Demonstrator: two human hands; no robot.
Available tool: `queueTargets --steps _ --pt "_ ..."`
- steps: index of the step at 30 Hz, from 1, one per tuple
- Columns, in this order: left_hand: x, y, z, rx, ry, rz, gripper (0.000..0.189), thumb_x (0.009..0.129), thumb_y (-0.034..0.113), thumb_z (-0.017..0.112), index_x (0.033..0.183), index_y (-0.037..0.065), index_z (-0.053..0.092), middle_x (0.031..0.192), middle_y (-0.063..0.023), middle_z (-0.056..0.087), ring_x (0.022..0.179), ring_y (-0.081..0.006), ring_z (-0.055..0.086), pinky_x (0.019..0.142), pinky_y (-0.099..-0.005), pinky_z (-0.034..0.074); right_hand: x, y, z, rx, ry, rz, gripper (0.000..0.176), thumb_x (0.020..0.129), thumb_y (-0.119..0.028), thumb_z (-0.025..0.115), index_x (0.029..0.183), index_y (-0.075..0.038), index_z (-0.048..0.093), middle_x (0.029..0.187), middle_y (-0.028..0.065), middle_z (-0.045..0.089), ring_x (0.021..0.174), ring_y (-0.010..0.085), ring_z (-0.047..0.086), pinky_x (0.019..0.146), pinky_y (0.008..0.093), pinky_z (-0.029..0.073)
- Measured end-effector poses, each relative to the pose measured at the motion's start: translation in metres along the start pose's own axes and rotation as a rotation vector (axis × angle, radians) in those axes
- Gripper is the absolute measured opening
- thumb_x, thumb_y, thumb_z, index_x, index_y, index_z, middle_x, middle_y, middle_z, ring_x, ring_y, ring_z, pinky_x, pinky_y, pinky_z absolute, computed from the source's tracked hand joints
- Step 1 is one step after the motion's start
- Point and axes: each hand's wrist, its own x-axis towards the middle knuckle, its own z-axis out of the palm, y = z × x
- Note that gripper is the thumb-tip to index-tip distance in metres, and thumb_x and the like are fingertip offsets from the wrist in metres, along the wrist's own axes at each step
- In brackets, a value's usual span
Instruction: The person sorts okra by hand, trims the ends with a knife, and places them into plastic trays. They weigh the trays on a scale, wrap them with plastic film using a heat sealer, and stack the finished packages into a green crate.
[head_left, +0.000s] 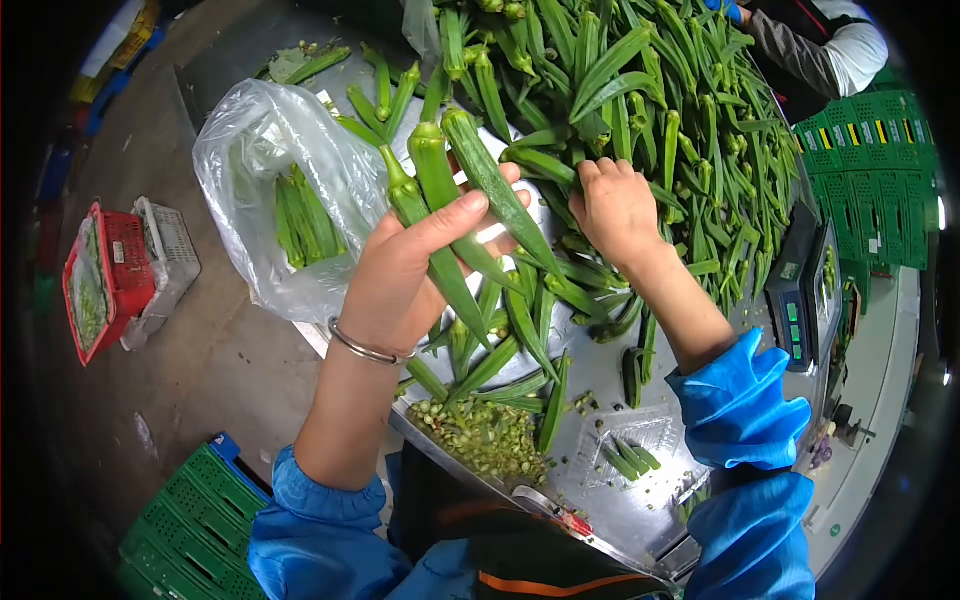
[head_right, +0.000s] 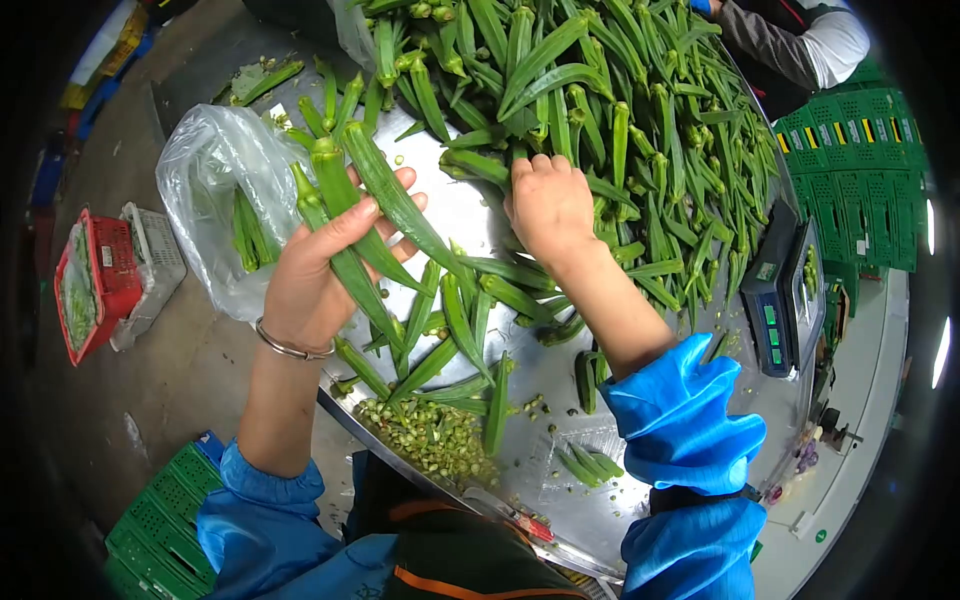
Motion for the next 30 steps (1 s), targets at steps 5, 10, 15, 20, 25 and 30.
queueTargets --steps 5,10,15,20,25,30 --pt "-0.009 -0.004 0.004 -0.123 -0.035 -0.018 0.045 0.086 0.005 0.046 0.128 0.005 0.032 0.125 -0.0158 0.042 0.116 -0.0311 0.042 0.096 -0.0482 0.036 -0.035 0.009 -0.03 0.677 -0.139 0.237 0.02 0.079 -0.016 0.059 0.092 -0.002 0.057 0.085 0.0076 0.06 0.081 0.0198 0.055 0.072 0.0316 0.043" --pt "-0.022 -0.021 0.023 -0.172 -0.058 -0.056 0.039 0.084 0.001 0.049 0.122 0.0 0.04 0.114 -0.0158 0.052 0.108 -0.0273 0.051 0.091 -0.0397 0.043 -0.113 -0.005 -0.068 1.834 -0.35 0.513 0.021 0.084 -0.022 0.059 0.101 -0.009 0.057 0.09 0.0004 0.063 0.08 0.0068 0.053 0.066 0.0208 0.039" --pt "-0.049 -0.052 0.056 0.074 -0.131 -0.08 0.046 0.08 0.0 0.055 0.123 0.002 0.04 0.109 -0.0064 0.054 0.1 -0.014 0.051 0.088 -0.0282 0.04 -0.169 -0.024 -0.073 1.738 0.013 0.425 0.031 0.086 -0.013 0.056 0.116 -0.004 0.05 0.105 0.0057 0.058 0.097 0.0128 0.053 0.084 0.0268 0.04" --pt "-0.083 -0.085 0.097 0.394 -0.214 -0.013 0.044 0.083 0.004 0.056 0.124 0.0 0.038 0.109 -0.0042 0.051 0.098 -0.0089 0.047 0.085 -0.0227 0.038 -0.217 -0.034 -0.077 1.504 0.33 0.486 0.028 0.083 -0.005 0.058 0.111 -0.002 0.052 0.096 0.0025 0.056 0.086 0.0088 0.05 0.077 0.0227 0.04" --pt "-0.102 -0.127 0.121 0.5 -0.28 0.135 0.045 0.084 0.005 0.056 0.124 -0.001 0.036 0.11 -0.0066 0.051 0.099 -0.0105 0.048 0.085 -0.0235 0.039 -0.26 -0.031 -0.073 1.478 0.428 0.527 0.025 0.084 -0.005 0.057 0.108 -0.001 0.052 0.091 0.0014 0.055 0.08 0.0079 0.049 0.072 0.0222 0.04" --pt "-0.122 -0.158 0.145 0.545 -0.283 0.087 0.046 0.083 0.005 0.057 0.123 -0.002 0.036 0.114 -0.0085 0.05 0.103 -0.0122 0.049 0.088 -0.0258 0.039 -0.303 -0.017 -0.076 1.603 0.418 0.559 0.027 0.085 -0.007 0.056 0.111 -0.002 0.052 0.093 0.0015 0.057 0.077 0.0066 0.049 0.07 0.022 0.041"
